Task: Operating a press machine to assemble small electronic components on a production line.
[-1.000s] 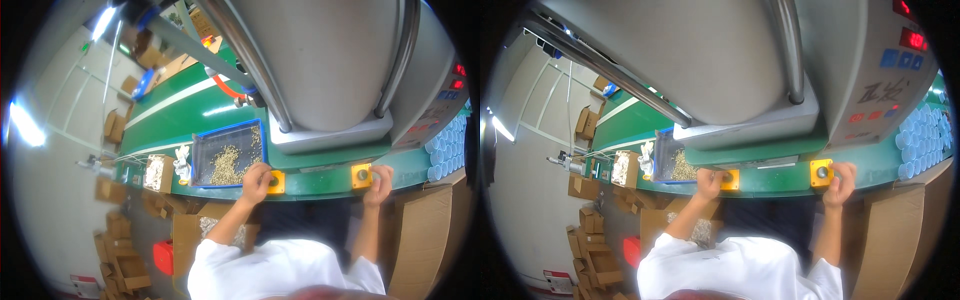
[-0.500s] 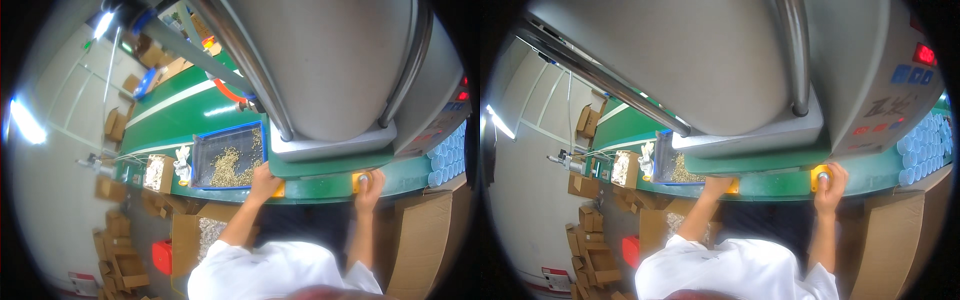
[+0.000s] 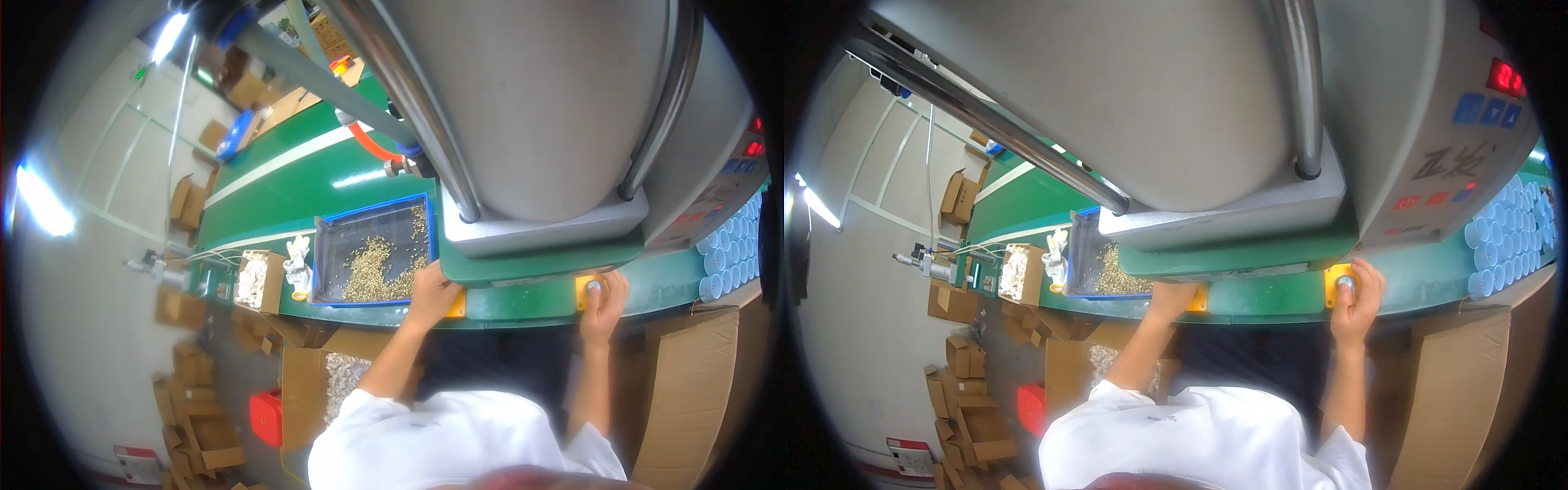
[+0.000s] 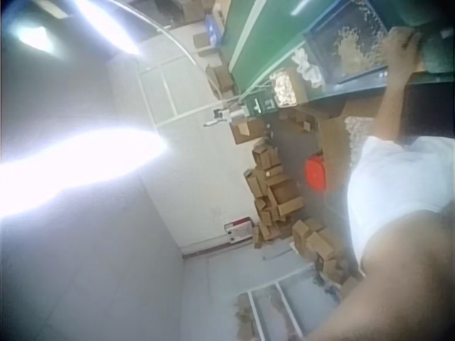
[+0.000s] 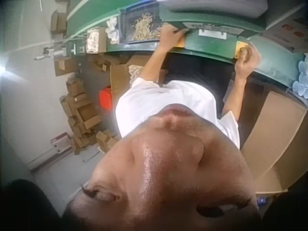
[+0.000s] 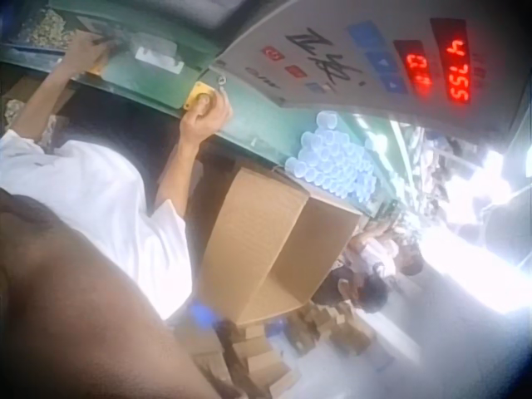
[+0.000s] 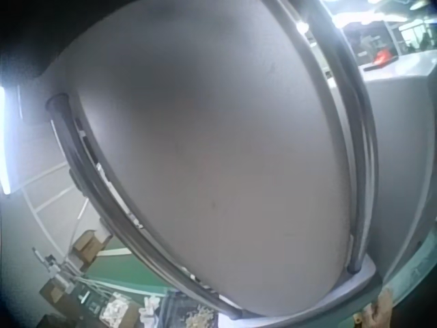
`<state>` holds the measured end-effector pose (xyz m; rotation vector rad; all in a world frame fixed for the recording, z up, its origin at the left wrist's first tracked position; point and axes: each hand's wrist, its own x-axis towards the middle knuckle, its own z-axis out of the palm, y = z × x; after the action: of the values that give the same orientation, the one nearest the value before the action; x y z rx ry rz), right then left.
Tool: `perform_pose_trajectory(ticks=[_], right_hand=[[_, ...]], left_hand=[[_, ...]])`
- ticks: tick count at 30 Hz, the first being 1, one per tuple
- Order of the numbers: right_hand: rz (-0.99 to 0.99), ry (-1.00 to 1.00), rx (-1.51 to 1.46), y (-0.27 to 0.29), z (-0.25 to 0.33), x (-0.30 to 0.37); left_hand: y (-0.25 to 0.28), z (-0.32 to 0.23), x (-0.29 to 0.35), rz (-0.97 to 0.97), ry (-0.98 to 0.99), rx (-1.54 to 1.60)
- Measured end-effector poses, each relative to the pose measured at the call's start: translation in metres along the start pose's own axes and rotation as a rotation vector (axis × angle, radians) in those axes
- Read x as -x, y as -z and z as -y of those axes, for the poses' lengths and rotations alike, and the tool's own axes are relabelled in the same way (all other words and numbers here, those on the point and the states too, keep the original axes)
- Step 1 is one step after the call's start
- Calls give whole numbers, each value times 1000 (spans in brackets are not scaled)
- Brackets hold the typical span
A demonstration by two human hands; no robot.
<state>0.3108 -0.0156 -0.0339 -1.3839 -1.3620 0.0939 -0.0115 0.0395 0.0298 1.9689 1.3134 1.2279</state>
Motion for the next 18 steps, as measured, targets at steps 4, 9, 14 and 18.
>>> perform_pose_trajectory(ticks=[4,9,14,18], right_hand=[[-20,1,72,3,-10,5],[-19,60,87,-6,1,-9],[-5,54,31,-3,0,-10],[-19,60,45,1,-2,-7]], left_hand=[[-3,19,-3,85,12,25],[33,52,-7,316,30,-611],[25,46,-70,181,-44,-184],[20,29,-105,364,17,-363]])
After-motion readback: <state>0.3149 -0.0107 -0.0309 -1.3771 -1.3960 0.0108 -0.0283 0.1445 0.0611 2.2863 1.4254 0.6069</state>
